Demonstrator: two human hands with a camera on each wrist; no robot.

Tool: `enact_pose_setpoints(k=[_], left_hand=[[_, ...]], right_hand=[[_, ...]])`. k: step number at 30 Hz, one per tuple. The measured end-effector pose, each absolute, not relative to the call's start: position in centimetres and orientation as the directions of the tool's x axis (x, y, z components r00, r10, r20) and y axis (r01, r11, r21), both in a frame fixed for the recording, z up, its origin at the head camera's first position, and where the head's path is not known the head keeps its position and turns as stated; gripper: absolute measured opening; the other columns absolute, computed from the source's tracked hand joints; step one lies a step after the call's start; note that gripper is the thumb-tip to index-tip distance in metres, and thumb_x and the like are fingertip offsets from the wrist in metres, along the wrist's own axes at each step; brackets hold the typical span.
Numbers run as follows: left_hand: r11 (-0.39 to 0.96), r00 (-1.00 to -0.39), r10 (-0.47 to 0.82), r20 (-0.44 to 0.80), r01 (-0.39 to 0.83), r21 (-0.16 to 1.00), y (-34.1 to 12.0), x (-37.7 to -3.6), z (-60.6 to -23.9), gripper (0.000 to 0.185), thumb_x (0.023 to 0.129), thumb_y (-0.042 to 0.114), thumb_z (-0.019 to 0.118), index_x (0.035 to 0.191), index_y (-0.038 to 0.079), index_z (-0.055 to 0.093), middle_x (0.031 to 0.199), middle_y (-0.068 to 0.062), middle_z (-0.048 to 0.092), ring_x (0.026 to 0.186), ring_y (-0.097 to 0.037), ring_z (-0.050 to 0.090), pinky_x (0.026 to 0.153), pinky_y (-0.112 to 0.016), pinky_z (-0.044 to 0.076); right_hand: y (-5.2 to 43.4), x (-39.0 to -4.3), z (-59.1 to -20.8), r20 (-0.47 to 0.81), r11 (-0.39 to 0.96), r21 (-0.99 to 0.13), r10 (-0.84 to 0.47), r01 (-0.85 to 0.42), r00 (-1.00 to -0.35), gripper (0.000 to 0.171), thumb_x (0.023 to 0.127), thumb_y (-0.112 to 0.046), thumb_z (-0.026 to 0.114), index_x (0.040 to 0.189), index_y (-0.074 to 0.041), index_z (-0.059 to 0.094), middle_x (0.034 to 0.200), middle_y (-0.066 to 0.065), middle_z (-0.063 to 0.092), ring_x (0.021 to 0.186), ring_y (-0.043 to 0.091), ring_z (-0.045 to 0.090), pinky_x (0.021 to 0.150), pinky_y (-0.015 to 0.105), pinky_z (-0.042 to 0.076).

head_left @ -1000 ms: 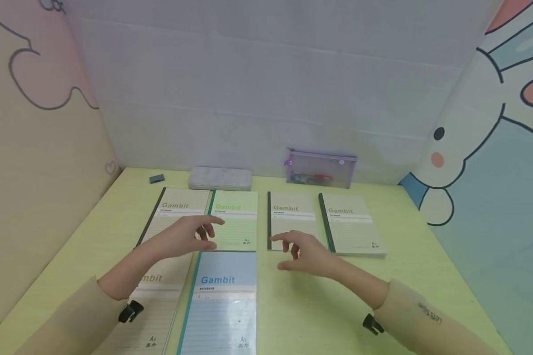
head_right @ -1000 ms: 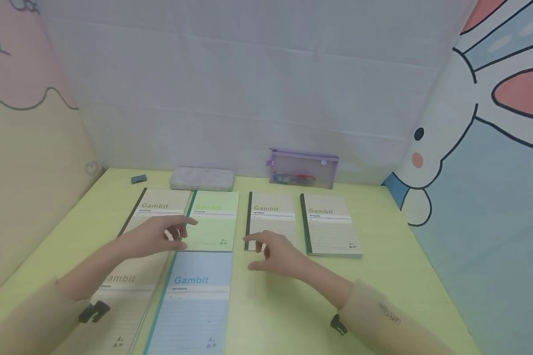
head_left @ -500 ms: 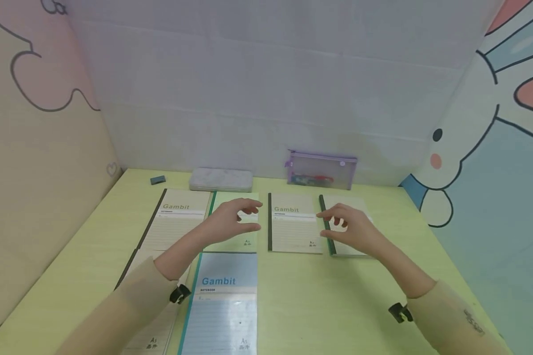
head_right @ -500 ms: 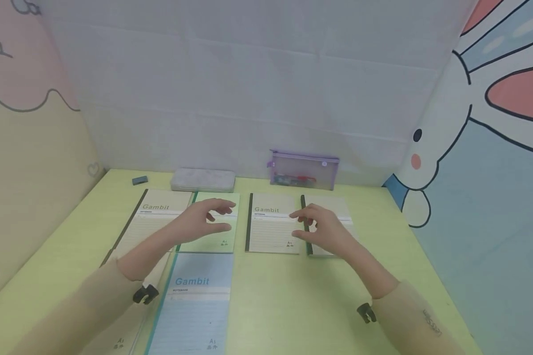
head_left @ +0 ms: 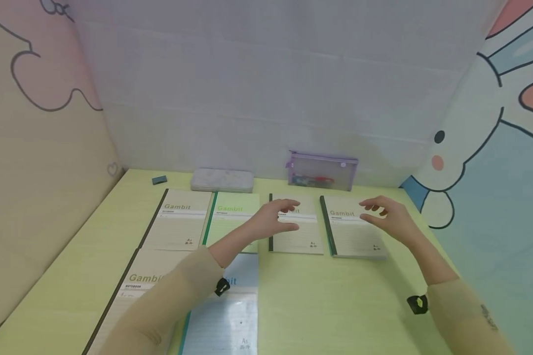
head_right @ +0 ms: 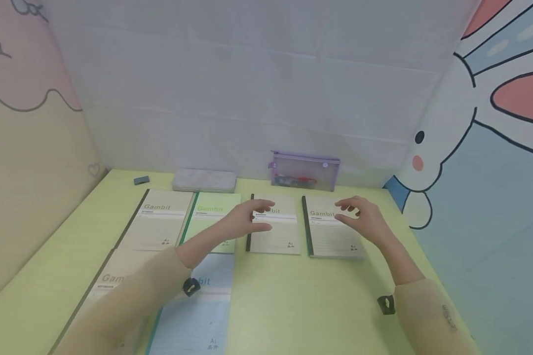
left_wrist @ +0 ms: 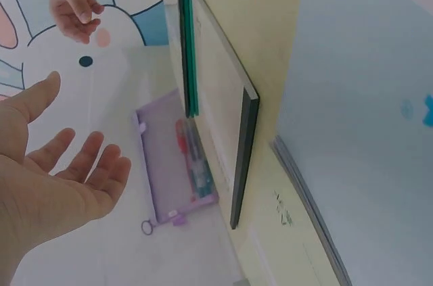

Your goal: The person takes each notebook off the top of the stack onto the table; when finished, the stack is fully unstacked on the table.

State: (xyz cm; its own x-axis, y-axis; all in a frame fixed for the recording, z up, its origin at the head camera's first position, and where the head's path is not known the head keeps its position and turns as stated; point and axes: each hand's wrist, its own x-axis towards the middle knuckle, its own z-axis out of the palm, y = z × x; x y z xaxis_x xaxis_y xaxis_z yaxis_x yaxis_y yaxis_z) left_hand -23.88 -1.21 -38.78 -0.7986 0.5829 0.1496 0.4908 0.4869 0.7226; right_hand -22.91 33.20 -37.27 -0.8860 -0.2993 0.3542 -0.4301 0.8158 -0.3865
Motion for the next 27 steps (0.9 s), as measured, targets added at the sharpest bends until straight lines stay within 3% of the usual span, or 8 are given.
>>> enact_pose_setpoints(k=[7, 15, 27], left_hand=[[0.478, -0.808, 0.584, 0.083, 0.424, 0.77, 2.7, -25.4, -40.8, 0.07, 0.084, 0.031, 0.072, 0.144, 0.018, 0.039, 0.139, -0.008, 0.048, 0.125, -0.026, 0.047, 0.102, -0.04, 0.042], [0.532, -0.802, 0.596, -0.031, 0.366, 0.763, 5.6, -27.4, -42.7, 0.087, 0.081, 0.036, 0.074, 0.15, 0.02, 0.025, 0.147, -0.008, 0.038, 0.135, -0.027, 0.036, 0.108, -0.042, 0.035], [0.609, -0.75, 0.658, -0.059, 0.485, 0.628, 8.6, -29.2, -44.2, 0.087, 0.08, 0.037, 0.074, 0.149, 0.012, 0.027, 0.149, -0.01, 0.036, 0.136, -0.026, 0.035, 0.112, -0.038, 0.029]], right_hand=[[36.2, -24.8, -39.5, 0.299, 0.82, -0.434, -0.259, -0.373, -0.918, 0.04, 0.087, -0.024, 0.069, 0.12, -0.003, 0.062, 0.109, 0.017, 0.062, 0.097, 0.031, 0.056, 0.075, 0.041, 0.05], [38.3, -26.4, -41.1, 0.183, 0.828, -0.467, -0.252, -0.309, -0.95, 0.057, 0.089, -0.029, 0.066, 0.134, 0.001, 0.048, 0.125, 0.025, 0.052, 0.109, 0.042, 0.051, 0.086, 0.057, 0.045], [39.8, -27.5, -43.8, -0.026, 0.843, -0.499, -0.247, -0.201, -0.969, 0.078, 0.085, -0.039, 0.069, 0.143, 0.0, 0.035, 0.143, 0.031, 0.03, 0.125, 0.052, 0.032, 0.098, 0.067, 0.03]])
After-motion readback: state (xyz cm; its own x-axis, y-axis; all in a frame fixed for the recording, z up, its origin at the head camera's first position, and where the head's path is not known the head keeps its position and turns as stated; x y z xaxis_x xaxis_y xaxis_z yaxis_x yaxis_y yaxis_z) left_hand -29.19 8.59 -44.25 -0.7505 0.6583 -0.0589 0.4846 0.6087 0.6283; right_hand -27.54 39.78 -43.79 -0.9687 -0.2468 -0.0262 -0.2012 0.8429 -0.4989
